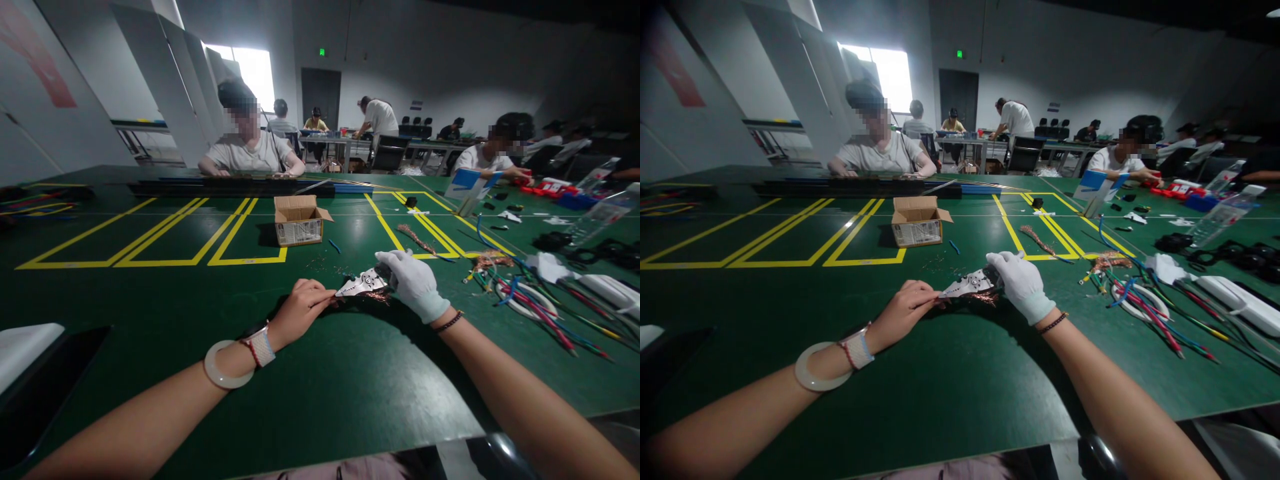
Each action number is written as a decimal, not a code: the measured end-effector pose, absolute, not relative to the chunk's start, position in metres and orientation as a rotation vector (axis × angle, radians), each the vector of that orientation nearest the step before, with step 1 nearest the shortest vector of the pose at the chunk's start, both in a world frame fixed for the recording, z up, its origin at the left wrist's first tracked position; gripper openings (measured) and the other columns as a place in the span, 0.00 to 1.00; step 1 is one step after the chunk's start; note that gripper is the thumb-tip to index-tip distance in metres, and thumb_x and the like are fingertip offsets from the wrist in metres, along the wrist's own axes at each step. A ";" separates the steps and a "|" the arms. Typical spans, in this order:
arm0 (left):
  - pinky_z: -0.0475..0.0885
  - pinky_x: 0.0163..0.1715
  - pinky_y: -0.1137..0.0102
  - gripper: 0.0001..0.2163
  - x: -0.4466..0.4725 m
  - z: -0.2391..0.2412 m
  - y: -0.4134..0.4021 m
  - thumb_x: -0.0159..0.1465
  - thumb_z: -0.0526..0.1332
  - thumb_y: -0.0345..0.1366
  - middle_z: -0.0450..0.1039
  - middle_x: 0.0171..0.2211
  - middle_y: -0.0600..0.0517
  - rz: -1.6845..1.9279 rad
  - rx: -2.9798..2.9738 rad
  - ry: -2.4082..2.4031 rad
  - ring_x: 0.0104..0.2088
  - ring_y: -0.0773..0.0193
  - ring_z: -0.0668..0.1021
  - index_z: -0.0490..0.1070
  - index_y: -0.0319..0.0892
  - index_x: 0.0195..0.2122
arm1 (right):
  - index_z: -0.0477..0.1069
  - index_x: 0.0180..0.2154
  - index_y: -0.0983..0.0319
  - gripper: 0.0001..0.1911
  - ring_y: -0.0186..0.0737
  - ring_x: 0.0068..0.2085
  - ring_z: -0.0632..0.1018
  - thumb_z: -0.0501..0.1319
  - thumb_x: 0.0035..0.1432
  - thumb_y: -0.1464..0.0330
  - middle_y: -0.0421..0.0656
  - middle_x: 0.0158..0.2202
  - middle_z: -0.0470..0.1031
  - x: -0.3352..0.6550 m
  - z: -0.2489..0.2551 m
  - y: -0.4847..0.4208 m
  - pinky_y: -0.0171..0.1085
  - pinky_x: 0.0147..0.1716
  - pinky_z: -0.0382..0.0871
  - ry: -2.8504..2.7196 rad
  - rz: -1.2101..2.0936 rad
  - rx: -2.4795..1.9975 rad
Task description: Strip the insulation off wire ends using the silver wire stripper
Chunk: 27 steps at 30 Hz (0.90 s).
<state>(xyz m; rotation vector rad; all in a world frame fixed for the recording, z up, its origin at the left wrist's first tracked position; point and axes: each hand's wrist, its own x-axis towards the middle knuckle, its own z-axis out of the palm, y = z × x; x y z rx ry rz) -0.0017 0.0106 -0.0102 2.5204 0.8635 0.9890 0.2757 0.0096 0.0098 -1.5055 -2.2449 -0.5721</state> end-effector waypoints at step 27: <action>0.65 0.42 0.63 0.11 -0.002 -0.009 0.011 0.68 0.55 0.34 0.77 0.36 0.49 0.958 2.498 0.797 0.38 0.60 0.74 0.77 0.43 0.43 | 0.62 0.58 0.63 0.26 0.39 0.42 0.75 0.47 0.59 0.78 0.46 0.55 0.70 0.278 0.008 0.011 0.35 0.37 0.67 -2.224 -0.559 -1.389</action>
